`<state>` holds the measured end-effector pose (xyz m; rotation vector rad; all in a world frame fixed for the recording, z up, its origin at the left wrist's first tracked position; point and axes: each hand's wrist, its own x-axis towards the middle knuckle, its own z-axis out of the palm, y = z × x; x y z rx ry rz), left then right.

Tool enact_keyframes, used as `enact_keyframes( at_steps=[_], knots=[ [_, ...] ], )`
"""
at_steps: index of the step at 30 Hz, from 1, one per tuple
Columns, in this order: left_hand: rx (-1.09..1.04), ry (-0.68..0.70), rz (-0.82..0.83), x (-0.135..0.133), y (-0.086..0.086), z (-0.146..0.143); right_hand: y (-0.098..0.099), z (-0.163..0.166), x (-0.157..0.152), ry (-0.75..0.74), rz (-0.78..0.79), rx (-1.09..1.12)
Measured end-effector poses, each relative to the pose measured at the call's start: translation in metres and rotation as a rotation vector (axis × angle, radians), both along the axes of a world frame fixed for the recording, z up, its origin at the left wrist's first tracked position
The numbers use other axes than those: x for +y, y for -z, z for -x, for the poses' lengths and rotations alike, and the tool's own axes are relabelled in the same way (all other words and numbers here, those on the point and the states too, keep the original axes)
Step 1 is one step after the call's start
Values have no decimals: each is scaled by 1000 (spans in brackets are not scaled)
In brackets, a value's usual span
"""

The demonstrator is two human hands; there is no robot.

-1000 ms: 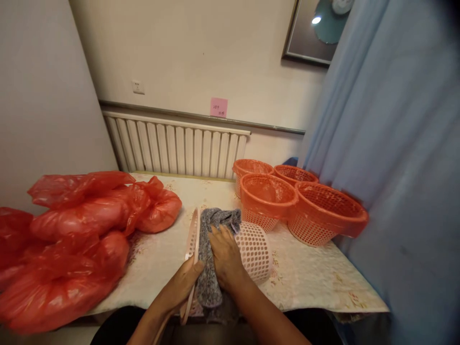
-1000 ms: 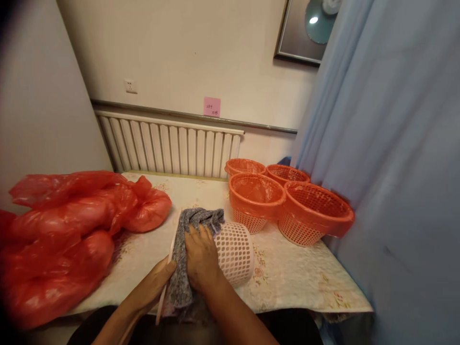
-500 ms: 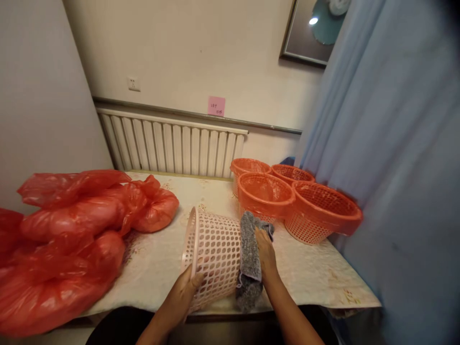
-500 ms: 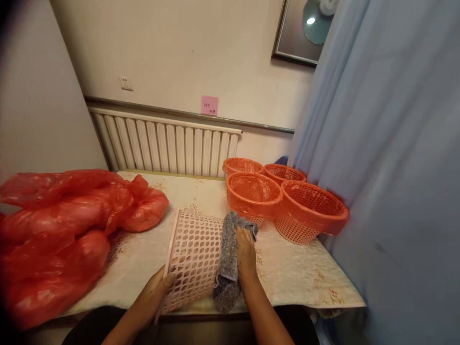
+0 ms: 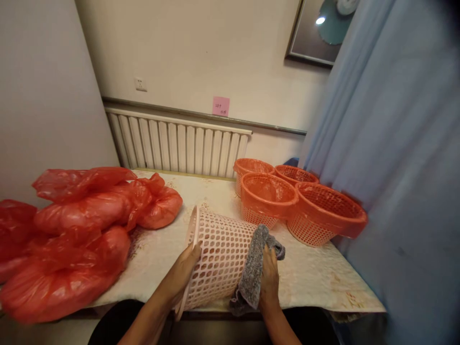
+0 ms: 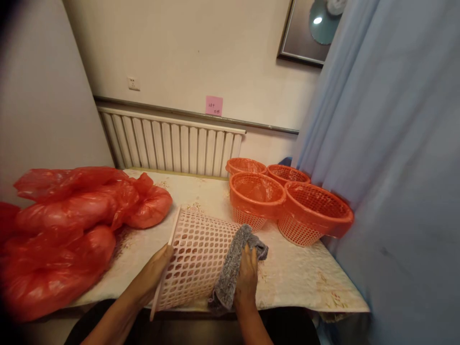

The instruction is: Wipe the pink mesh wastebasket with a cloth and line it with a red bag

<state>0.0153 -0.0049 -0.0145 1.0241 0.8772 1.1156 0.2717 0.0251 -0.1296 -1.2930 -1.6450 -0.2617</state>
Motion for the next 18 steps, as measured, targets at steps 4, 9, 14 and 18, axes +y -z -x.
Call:
enact_keyframes(
  at_steps=[4, 9, 14, 18],
  knots=[
    [-93, 13, 74, 8, -8, -1, -1, 22, -17, 4, 39, -37],
    [-28, 31, 58, 2, -1, 1, -37, 74, -41, -210, 31, -188],
    [62, -20, -143, -3, 6, 2, -78, 117, -43, -387, -1, -278],
    [148, -56, -208, -4, 10, 4, -101, 123, -26, -402, 59, -259]
  ],
)
